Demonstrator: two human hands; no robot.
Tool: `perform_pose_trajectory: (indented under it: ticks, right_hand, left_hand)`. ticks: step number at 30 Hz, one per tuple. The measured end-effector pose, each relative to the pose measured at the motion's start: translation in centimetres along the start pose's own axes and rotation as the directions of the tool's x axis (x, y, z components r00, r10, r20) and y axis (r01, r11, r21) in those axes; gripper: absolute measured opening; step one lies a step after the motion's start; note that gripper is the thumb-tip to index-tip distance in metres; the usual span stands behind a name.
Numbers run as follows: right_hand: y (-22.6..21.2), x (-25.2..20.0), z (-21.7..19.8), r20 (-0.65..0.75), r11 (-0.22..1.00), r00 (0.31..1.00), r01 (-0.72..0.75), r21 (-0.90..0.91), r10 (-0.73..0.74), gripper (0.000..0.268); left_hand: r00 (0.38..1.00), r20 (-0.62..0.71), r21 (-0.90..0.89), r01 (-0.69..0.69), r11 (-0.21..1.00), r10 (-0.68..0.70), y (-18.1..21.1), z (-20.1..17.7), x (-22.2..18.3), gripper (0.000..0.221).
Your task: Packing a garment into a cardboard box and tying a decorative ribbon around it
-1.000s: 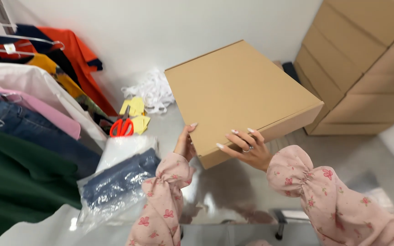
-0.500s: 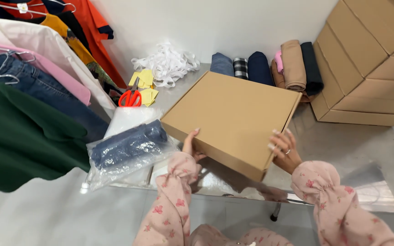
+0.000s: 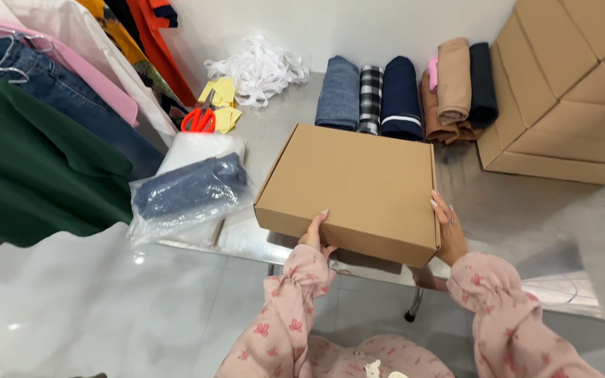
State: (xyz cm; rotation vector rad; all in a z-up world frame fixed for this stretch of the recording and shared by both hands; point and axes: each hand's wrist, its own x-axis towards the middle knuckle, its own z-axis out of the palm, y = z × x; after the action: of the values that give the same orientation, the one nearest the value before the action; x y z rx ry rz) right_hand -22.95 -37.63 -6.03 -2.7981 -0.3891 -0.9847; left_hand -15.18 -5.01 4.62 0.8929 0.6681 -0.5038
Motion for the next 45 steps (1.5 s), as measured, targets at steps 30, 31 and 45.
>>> perform_pose_trajectory:
  ticks: [30,31,45]
  right_hand:
    - [-1.6,-10.1,-1.3,-0.024,0.98,0.984,-0.178,-0.087,0.177,0.059]
    - [-2.0,-9.7,-2.0,-0.024,0.98,0.984,-0.18,-0.089,0.179,0.059]
    - [-1.5,8.4,-10.4,-0.521,0.967,0.815,-0.225,0.121,0.255,0.031]
  left_hand:
    - [0.967,0.235,0.026,-0.111,0.994,0.102,-13.7,-6.7,11.2,0.055]
    - [0.966,0.237,0.027,-0.109,0.994,0.1,-13.2,-6.9,11.0,0.055]
    - [0.791,0.153,0.308,-0.608,0.732,0.593,1.9,-8.5,17.7,0.046]
